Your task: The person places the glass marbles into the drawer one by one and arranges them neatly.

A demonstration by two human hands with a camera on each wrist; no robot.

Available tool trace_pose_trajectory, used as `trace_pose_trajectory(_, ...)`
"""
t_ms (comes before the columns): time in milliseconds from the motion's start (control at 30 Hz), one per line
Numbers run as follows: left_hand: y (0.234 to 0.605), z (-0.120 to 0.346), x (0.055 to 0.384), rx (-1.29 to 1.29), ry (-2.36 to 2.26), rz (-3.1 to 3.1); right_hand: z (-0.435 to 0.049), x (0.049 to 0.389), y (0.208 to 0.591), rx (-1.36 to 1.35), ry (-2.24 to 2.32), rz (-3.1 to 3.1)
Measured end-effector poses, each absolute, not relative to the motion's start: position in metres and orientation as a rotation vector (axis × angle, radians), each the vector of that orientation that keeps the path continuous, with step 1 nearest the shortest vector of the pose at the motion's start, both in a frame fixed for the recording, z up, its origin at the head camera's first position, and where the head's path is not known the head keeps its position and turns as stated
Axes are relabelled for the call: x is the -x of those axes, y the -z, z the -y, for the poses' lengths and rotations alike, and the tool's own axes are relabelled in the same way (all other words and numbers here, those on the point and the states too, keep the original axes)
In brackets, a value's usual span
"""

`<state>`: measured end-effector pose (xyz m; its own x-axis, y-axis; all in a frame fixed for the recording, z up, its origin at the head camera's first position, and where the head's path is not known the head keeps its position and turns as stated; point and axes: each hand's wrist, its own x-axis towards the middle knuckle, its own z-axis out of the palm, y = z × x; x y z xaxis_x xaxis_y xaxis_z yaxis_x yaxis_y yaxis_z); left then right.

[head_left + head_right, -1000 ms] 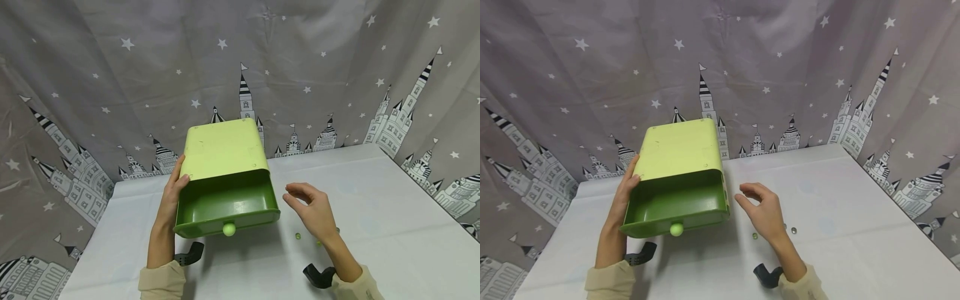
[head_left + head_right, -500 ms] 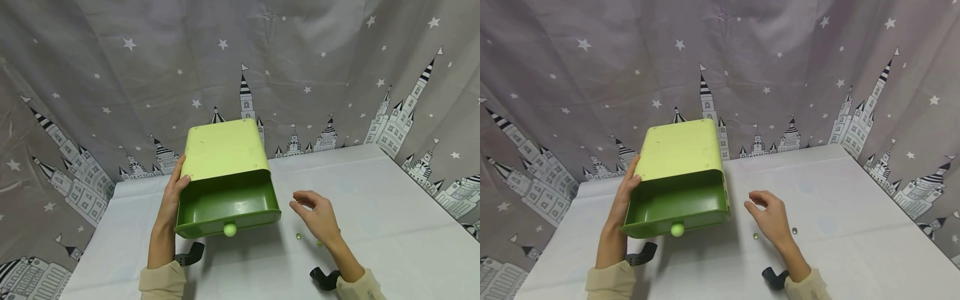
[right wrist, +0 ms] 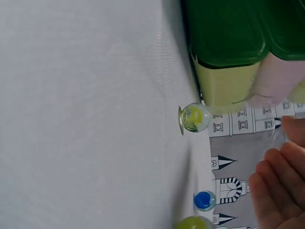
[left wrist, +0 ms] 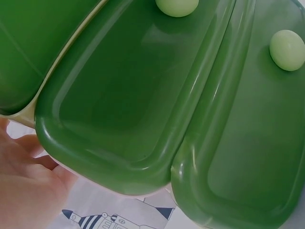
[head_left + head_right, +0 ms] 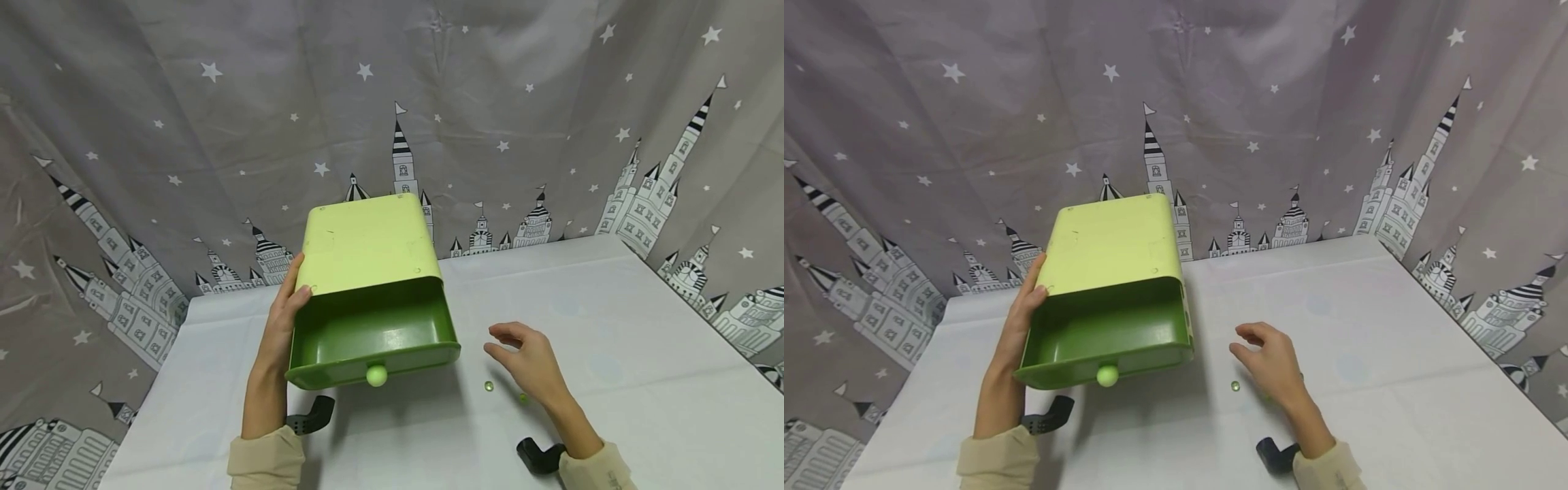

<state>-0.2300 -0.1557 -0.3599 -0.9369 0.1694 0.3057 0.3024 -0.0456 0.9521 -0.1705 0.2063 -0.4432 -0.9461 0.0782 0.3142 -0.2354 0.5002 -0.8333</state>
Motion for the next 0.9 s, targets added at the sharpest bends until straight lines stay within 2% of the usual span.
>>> trace_pose_trajectory(900,0.361,0.156,0.231,0.522,2.125,2.108,-0.228,0.17,0.465,-0.087,-1.259,2.624)
